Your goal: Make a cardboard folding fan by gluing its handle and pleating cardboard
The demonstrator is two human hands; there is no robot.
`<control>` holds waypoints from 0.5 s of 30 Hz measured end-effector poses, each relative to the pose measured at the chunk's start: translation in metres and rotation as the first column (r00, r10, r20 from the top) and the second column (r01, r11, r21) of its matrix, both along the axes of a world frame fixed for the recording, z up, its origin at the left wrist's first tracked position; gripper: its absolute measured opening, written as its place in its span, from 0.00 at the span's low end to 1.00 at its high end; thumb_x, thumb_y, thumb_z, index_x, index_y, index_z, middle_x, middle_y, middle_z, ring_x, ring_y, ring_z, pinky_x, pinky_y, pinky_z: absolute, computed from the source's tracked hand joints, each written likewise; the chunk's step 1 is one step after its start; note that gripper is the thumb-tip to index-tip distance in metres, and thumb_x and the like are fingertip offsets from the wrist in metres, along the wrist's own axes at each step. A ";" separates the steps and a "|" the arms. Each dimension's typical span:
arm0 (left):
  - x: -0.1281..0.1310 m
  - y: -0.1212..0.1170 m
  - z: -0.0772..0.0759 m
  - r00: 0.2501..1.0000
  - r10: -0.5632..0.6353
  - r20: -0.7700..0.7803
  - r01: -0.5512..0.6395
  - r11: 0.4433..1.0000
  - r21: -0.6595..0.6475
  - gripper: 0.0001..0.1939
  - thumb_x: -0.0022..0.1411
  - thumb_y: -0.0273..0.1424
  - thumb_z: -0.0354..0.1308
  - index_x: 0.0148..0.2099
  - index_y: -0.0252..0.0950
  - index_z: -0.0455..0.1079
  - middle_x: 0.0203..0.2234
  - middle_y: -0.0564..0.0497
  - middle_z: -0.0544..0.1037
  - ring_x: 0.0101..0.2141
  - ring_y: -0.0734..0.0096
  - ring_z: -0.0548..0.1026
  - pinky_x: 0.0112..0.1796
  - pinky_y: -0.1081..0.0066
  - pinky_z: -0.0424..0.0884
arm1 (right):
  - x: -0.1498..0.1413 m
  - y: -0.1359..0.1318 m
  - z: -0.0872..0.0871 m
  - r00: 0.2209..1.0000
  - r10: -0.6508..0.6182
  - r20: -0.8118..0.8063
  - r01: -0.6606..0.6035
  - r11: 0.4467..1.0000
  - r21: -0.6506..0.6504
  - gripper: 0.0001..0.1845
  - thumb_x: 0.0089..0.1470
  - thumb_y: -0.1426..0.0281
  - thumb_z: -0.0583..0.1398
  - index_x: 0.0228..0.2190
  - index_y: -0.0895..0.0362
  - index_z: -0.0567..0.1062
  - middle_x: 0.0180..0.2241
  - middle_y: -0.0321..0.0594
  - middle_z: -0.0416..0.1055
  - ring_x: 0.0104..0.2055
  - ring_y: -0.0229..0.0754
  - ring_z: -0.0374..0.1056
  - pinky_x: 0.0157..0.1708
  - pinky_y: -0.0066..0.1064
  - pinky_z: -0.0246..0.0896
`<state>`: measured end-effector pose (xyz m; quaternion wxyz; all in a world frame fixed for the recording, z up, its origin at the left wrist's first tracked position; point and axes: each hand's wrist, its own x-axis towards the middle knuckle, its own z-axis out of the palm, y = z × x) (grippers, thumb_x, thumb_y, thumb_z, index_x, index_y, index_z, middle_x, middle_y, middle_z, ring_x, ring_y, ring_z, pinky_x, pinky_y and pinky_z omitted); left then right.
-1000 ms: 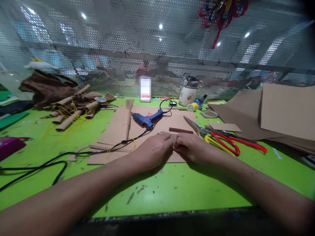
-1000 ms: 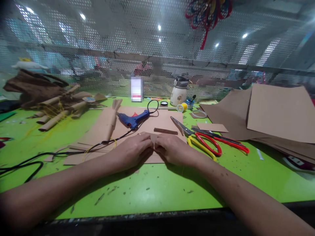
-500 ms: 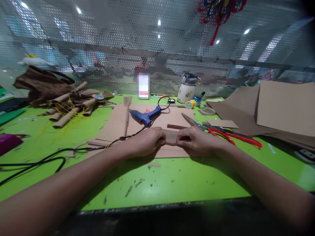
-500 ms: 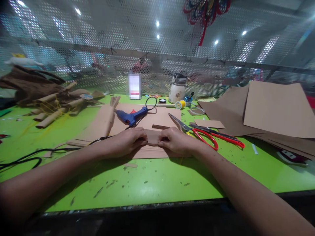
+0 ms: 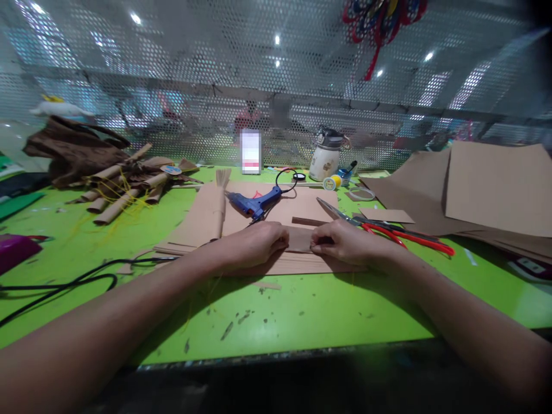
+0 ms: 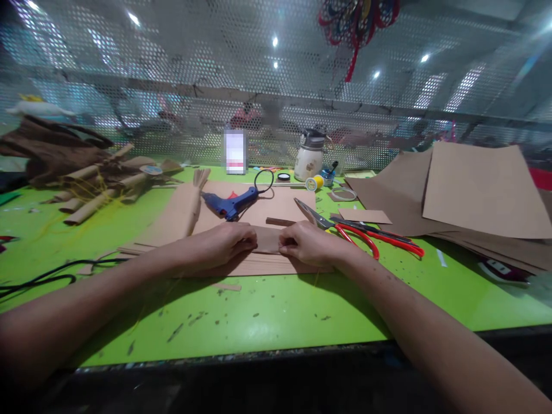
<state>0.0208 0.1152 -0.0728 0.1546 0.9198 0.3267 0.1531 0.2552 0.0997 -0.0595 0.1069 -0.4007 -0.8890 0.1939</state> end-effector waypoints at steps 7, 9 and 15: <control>0.001 -0.007 0.000 0.995 -0.099 -0.028 0.102 0.983 0.155 0.07 0.62 0.28 0.49 0.37 0.34 0.67 0.31 0.47 0.71 0.29 0.69 0.67 0.30 0.70 0.61 | 0.001 0.001 -0.001 0.999 0.019 -0.032 -0.019 1.000 -0.011 0.05 0.53 0.76 0.58 0.30 0.57 0.75 0.32 0.40 0.75 0.32 0.40 0.68 0.32 0.30 0.60; 0.002 -0.007 0.000 0.994 -0.103 -0.047 0.110 0.975 0.191 0.08 0.63 0.29 0.48 0.37 0.34 0.67 0.31 0.46 0.70 0.28 0.69 0.67 0.30 0.69 0.61 | 0.003 0.001 -0.001 0.997 0.046 -0.054 -0.047 0.999 -0.012 0.05 0.53 0.76 0.58 0.31 0.57 0.75 0.32 0.40 0.75 0.33 0.40 0.68 0.33 0.30 0.60; 0.000 -0.007 -0.001 0.979 -0.072 -0.191 0.133 0.936 0.326 0.09 0.65 0.30 0.47 0.37 0.33 0.67 0.31 0.45 0.70 0.28 0.69 0.66 0.28 0.70 0.58 | 0.005 0.001 -0.003 0.996 0.032 -0.086 -0.035 0.999 -0.036 0.06 0.55 0.73 0.58 0.36 0.56 0.73 0.32 0.38 0.72 0.32 0.38 0.65 0.31 0.27 0.59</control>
